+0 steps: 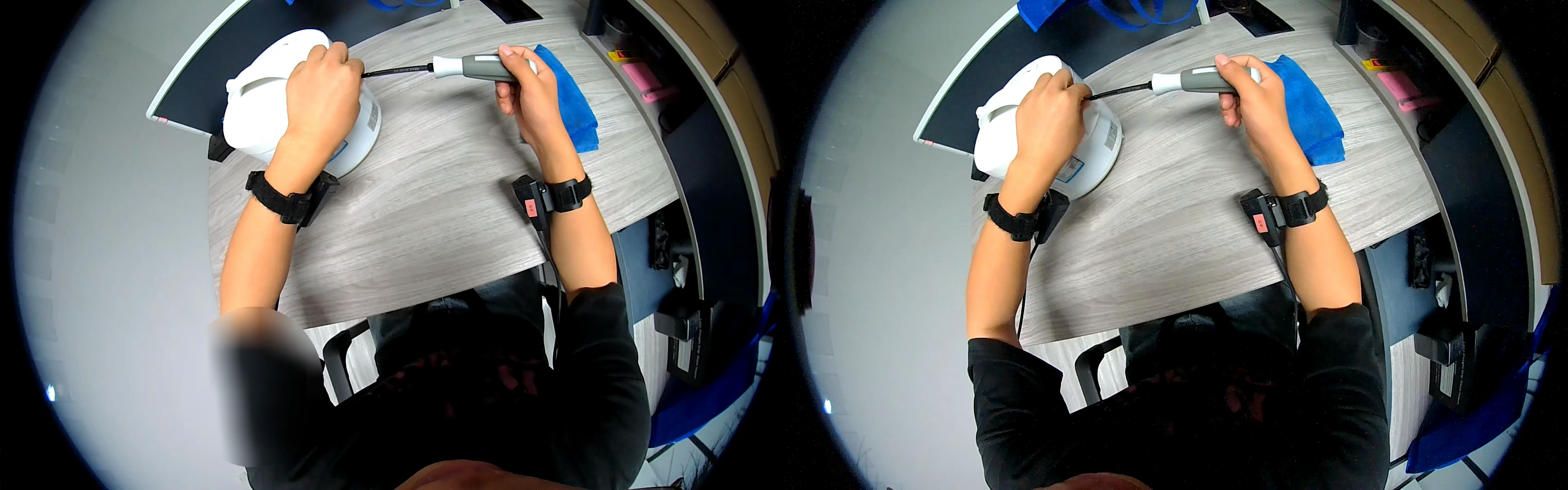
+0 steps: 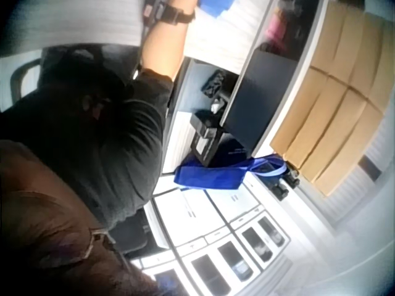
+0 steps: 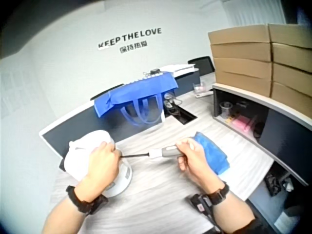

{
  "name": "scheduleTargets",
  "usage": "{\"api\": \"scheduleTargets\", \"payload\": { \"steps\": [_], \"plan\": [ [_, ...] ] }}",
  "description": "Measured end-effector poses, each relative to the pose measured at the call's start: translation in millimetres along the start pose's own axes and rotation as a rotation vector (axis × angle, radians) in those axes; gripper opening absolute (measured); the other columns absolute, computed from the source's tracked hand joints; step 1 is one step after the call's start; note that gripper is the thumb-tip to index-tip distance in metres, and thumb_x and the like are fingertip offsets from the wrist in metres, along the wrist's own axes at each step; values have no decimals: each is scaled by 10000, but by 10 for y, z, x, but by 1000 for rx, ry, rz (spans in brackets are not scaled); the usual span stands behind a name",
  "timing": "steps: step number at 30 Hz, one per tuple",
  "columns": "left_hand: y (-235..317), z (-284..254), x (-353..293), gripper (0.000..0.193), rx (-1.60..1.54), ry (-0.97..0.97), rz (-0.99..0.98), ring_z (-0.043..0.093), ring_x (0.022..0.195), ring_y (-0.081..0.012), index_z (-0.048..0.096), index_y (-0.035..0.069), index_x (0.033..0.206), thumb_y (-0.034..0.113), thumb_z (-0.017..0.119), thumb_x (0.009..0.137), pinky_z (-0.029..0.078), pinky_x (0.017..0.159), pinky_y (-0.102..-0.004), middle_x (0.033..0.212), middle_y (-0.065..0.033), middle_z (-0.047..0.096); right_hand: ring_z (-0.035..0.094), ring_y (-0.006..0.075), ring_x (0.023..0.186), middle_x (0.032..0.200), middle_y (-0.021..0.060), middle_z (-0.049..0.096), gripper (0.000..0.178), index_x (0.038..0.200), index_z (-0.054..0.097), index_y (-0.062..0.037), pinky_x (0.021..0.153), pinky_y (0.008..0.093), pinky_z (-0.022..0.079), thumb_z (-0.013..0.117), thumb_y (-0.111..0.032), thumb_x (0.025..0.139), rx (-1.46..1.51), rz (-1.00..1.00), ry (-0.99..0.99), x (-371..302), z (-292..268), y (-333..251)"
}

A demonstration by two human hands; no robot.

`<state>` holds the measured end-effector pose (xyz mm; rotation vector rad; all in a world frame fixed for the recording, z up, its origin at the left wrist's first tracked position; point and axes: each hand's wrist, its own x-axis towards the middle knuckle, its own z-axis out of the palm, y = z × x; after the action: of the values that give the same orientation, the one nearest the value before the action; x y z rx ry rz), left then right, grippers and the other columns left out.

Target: The person assembles a white cylindrical appliance by first removing a small plastic piece from the base, then placing the lid on top. They remove the lid, use a screwdriver to tighten screws on the metal top, and reattach the lid.

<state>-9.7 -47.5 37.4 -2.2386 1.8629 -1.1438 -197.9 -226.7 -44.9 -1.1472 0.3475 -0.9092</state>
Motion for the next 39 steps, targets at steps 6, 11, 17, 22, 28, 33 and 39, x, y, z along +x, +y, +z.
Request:
{"api": "scheduleTargets", "payload": {
  "steps": [6,11,17,22,28,33,39],
  "plan": [
    [125,-179,-38,67,-167,-1,-50,640,803,-251,716,61,874,90,705,815,532,664,-376,824,-66,664,428,66,409,551,-8,520,247,839,587,-87,386,211,302,646,-305,939,75,-29,25,28,-124,-74],
    [242,-220,-130,60,-299,-212,-131,676,690,-335,676,26,853,86,673,858,538,639,-414,768,-149,695,384,64,410,535,-13,475,265,791,552,-99,379,216,265,635,-301,941,51,-19,12,53,-236,-208],
    [387,-60,-142,62,-468,-295,-130,668,667,-359,655,13,824,66,663,856,533,642,-427,727,-179,679,479,71,451,575,-9,545,250,830,576,-114,421,200,331,627,-329,949,-112,51,23,-5,-544,-417],
    [663,196,-144,24,-622,-388,-44,664,727,-365,668,8,823,19,646,817,530,683,-434,758,-199,675,624,104,604,705,17,656,216,924,612,-109,691,242,474,625,-324,947,-348,139,104,-258,-982,-620],
    [994,402,35,44,-700,-460,50,674,771,-342,691,6,817,20,649,814,536,713,-412,814,-176,694,646,120,637,772,62,711,183,1028,605,-97,767,287,434,609,-262,948,-400,305,205,-334,-1252,-547],
    [1174,565,28,94,-792,-497,67,677,826,-318,723,19,862,7,645,812,543,739,-394,875,-143,711,665,147,659,806,91,693,196,1025,594,-46,725,286,504,615,-226,952,-390,331,151,-102,-971,-359],
    [1304,568,128,126,-928,-420,50,680,835,-307,741,20,885,3,637,816,540,737,-392,893,-149,711,687,158,709,869,108,660,186,1046,571,3,633,228,565,627,-143,946,-365,313,123,322,-644,-94]
  ]
}}
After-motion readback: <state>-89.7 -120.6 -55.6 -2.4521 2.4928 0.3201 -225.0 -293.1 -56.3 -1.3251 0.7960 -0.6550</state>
